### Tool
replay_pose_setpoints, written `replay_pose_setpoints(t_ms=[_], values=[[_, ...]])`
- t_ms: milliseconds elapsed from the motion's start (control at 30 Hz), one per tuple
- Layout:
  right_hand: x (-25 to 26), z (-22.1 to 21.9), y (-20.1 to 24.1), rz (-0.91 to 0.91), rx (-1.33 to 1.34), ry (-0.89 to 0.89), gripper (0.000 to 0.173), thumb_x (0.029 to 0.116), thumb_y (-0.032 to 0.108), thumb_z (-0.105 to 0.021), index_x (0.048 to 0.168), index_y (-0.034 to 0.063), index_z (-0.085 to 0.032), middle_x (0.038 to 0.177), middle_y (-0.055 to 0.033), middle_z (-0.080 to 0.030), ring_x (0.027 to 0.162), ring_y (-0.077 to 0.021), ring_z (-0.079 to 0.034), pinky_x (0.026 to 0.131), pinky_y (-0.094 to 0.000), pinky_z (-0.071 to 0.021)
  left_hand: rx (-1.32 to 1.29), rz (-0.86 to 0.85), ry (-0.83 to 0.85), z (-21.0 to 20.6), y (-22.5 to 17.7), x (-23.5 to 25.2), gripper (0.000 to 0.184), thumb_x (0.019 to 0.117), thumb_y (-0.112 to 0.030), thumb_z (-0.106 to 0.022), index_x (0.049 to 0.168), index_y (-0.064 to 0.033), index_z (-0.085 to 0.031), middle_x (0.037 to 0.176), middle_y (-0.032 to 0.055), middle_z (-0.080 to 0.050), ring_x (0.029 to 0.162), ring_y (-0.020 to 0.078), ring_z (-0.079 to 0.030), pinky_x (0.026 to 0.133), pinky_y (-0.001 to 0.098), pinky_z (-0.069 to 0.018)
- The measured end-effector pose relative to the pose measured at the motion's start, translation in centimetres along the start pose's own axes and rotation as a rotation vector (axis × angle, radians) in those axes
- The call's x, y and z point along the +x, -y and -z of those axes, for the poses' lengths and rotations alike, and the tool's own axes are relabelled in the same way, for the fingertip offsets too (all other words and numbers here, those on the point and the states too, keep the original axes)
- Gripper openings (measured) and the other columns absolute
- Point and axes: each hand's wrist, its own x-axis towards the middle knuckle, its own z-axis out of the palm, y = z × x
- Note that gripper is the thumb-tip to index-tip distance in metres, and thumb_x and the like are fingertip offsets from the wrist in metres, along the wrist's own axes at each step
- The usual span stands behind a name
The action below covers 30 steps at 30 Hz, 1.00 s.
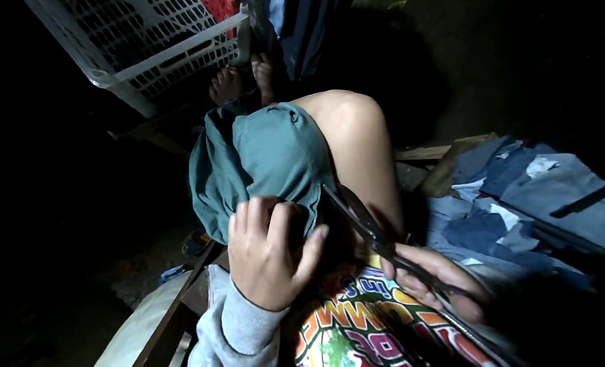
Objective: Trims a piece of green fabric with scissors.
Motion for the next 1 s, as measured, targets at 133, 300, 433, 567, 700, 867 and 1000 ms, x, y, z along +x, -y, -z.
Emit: replay_pose_setpoints(t_ms=[133, 300, 433, 567, 700, 867, 1000], values=[[0.1, -0.2, 0.1, -0.012, 0.021, 0.022, 0.071, 0.0845, 0.076, -0.061, 0.111, 0.01, -0.06, 0.068, 0.0134, -0.045, 0.057, 0.0094, -0.044, 0.051, -0.0078, -0.0352, 0.017, 0.033, -0.041, -0.1, -0.8, 0.2, 0.025, 0.0953, -0.032, -0.059, 0.089, -0.0095, -0.068, 0.087, 0.0098, -0.061, 0.085, 0.0228, -0.059, 0.075, 0.0326, -0.0468], [0.3, 0.0, -0.2, 0.007, 0.041, 0.038, 0.071, 0.0842, 0.075, -0.062, 0.111, 0.0097, -0.06, 0.067, 0.0136, -0.045, 0.056, 0.0097, -0.045, 0.05, -0.0073, -0.0359, -0.05, 0.022, -0.013, -0.1, -0.7, -0.2, 0.045, 0.1034, -0.046, -0.052, 0.091, -0.0054, -0.068, 0.082, 0.0092, -0.063, 0.08, 0.0202, -0.059, 0.074, 0.0316, -0.0468], [0.5, -0.1, -0.2, 0.02, 0.015, 0.026, 0.071, 0.0862, 0.075, -0.059, 0.111, 0.009, -0.06, 0.066, 0.0132, -0.044, 0.055, 0.0099, -0.043, 0.049, -0.0072, -0.0346, -0.038, 0.056, -0.022, -0.3, -1.0, -0.2, 0.037, 0.1041, -0.033, -0.05, 0.09, -0.0057, -0.07, 0.08, 0.0076, -0.064, 0.076, 0.0183, -0.058, 0.071, 0.0307, -0.0455], [0.7, 0.1, -0.3, 0.003, 0.022, 0.057, 0.072, 0.0866, 0.076, -0.057, 0.112, 0.0091, -0.059, 0.067, 0.0129, -0.043, 0.056, 0.0093, -0.044, 0.05, -0.0078, -0.0353, -0.003, 0.05, -0.051, -0.7, -1.3, -0.3, 0.027, 0.0984, -0.026, -0.058, 0.087, -0.0053, -0.071, 0.078, 0.008, -0.066, 0.074, 0.0195, -0.061, 0.069, 0.0316, -0.0473], [0.8, -0.1, -0.4, 0.003, 0.017, 0.051, 0.072, 0.0859, 0.075, -0.059, 0.112, 0.008, -0.059, 0.067, 0.0127, -0.044, 0.057, 0.0091, -0.045, 0.051, -0.0079, -0.0363, -0.002, 0.027, -0.09, -1.0, -1.2, -0.5, 0.025, 0.0985, -0.025, -0.058, 0.086, -0.0057, -0.069, 0.078, 0.0076, -0.066, 0.074, 0.0186, -0.06, 0.07, 0.0298, -0.0461], [0.0, -0.5, 0.0, 0.026, -0.077, -0.045, 0.074, 0.0851, 0.076, -0.059, 0.109, 0.0065, -0.06, 0.066, 0.0125, -0.043, 0.056, 0.0098, -0.042, 0.05, -0.0076, -0.0341, -0.014, 0.008, -0.138, -1.1, -1.5, -0.3, 0.02, 0.1004, -0.021, -0.055, 0.09, -0.0057, -0.064, 0.082, 0.0082, -0.065, 0.077, 0.0185, -0.059, 0.073, 0.0282, -0.0459], [-0.1, -0.6, 0.2, 0.054, -0.048, -0.038, 0.069, 0.0863, 0.073, -0.061, 0.111, 0.0088, -0.06, 0.067, 0.0132, -0.044, 0.056, 0.0096, -0.042, 0.05, -0.0077, -0.034, 0.007, -0.038, -0.137, -1.7, -1.4, -0.3, 0.017, 0.1027, -0.015, -0.05, 0.092, -0.0055, -0.058, 0.078, 0.009, -0.061, 0.073, 0.0204, -0.059, 0.07, 0.0292, -0.048]])
